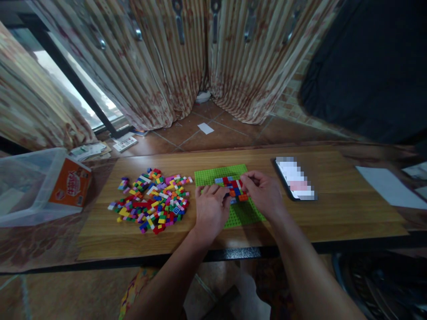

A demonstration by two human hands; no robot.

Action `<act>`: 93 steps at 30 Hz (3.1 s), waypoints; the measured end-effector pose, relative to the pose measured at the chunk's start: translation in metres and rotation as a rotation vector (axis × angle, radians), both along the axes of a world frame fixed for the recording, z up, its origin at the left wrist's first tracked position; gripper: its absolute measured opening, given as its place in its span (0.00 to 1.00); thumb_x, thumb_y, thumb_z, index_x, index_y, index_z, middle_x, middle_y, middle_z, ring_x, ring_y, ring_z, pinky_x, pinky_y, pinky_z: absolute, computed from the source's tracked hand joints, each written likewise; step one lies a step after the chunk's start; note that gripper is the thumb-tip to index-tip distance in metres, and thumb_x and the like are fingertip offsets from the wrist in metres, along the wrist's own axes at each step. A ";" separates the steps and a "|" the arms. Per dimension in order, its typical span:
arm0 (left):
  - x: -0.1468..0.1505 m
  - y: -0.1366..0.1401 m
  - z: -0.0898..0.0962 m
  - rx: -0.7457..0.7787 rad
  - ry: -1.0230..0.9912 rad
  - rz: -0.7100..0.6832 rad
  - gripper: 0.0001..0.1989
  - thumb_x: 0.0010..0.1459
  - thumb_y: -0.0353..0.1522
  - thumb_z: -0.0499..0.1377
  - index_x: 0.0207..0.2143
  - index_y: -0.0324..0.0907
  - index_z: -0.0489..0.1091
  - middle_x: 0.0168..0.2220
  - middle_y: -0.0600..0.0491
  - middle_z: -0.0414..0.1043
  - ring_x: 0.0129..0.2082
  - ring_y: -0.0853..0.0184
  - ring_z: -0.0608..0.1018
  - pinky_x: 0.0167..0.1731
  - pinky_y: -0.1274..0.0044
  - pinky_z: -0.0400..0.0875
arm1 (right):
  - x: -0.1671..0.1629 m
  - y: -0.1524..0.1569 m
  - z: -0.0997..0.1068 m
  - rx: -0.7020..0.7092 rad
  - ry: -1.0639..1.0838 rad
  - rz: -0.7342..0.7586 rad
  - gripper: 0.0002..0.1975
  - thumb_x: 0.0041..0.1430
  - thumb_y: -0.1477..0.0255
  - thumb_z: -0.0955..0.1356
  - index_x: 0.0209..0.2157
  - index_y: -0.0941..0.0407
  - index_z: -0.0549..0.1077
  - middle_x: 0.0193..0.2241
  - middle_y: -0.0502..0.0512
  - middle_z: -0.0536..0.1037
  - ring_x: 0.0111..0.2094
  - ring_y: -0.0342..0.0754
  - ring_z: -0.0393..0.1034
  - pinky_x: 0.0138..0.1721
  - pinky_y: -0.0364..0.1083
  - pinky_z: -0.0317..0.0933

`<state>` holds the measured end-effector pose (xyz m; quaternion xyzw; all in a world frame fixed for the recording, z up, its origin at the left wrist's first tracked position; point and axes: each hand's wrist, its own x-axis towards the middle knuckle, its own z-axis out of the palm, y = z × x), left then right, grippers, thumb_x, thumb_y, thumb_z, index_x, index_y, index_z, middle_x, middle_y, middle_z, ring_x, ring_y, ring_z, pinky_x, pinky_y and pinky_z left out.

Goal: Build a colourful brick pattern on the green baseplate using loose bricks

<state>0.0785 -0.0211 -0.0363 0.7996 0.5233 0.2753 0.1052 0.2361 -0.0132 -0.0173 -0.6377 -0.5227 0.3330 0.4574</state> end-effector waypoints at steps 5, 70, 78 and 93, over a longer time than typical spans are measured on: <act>0.001 -0.001 0.001 -0.005 -0.019 0.002 0.03 0.59 0.30 0.60 0.35 0.45 0.74 0.36 0.52 0.77 0.39 0.60 0.75 0.50 0.61 0.59 | 0.007 0.002 -0.006 0.006 -0.114 -0.073 0.14 0.57 0.60 0.66 0.32 0.56 0.75 0.25 0.54 0.77 0.26 0.47 0.70 0.31 0.47 0.63; -0.109 0.041 0.030 0.176 -1.026 0.494 0.06 0.54 0.31 0.60 0.28 0.39 0.76 0.25 0.56 0.74 0.26 0.71 0.74 0.30 0.80 0.68 | -0.141 -0.031 -0.020 0.160 -0.535 0.502 0.09 0.60 0.70 0.66 0.42 0.56 0.75 0.41 0.60 0.75 0.45 0.55 0.69 0.48 0.53 0.64; -0.105 0.034 0.037 0.088 -1.021 0.460 0.07 0.54 0.31 0.60 0.29 0.38 0.76 0.27 0.54 0.75 0.27 0.71 0.74 0.30 0.79 0.68 | -0.156 -0.030 -0.028 0.107 -0.633 0.440 0.10 0.58 0.72 0.66 0.41 0.57 0.73 0.42 0.61 0.73 0.44 0.55 0.67 0.47 0.53 0.64; -0.101 0.033 0.034 0.063 -0.971 0.403 0.07 0.54 0.32 0.61 0.31 0.38 0.77 0.28 0.54 0.77 0.29 0.70 0.75 0.32 0.78 0.70 | -0.157 -0.019 -0.023 0.110 -0.429 0.354 0.09 0.63 0.75 0.61 0.42 0.56 0.71 0.41 0.61 0.74 0.44 0.55 0.69 0.46 0.53 0.63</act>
